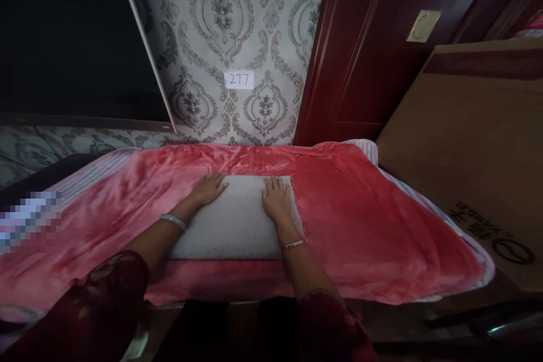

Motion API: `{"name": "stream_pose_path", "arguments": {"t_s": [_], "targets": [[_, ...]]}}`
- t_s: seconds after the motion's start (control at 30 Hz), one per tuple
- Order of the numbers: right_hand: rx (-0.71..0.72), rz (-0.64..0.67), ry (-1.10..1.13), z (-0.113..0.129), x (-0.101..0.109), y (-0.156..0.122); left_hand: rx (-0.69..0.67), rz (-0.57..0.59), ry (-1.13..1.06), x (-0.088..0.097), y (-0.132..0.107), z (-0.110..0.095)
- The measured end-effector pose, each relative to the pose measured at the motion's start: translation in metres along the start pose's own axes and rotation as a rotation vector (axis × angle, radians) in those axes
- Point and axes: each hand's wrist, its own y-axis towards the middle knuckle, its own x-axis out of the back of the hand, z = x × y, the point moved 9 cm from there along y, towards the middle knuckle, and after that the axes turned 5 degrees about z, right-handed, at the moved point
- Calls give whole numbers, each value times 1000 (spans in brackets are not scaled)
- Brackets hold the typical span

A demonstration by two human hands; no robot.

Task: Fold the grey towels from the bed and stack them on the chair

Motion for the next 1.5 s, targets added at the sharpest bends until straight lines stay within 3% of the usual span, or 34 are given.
{"name": "stream_pose_path", "arguments": {"t_s": [0.3, 0.47, 0.57, 0.67, 0.77, 0.87, 0.93, 1.03, 1.17, 1.27, 1.37, 1.5], "targets": [[-12, 22, 3, 1, 3, -1, 134, -21, -12, 7, -31, 41], [-18, 32, 22, 1, 4, 1, 167, -27, 9, 17, -49, 41], [-30, 51, 71, -2, 9, 4, 107, -30, 29, 26, -56, 10], [-59, 12, 141, -13, 21, 2, -53, -5, 9, 28, -63, -47], [-51, -75, 214, -27, 30, -13, -203, 17, -27, 21, -74, -108], [6, -97, 277, -33, 23, -37, -301, -1, -40, 4, -89, -156], [47, -66, 283, -32, 13, -52, -322, 0, -24, -13, -97, -176], [93, -39, 243, -26, 4, -68, -317, 5, 18, -34, -105, -187], [93, -67, 226, -24, 6, -72, -313, 16, 39, -41, -108, -184], [107, -94, 241, -25, 8, -72, -285, 24, 47, -37, -111, -168], [123, -106, 262, -26, 7, -72, -197, -5, 57, -31, -117, -132], [124, -118, 272, -28, 4, -72, -57, -76, 63, -21, -131, -69]]}}
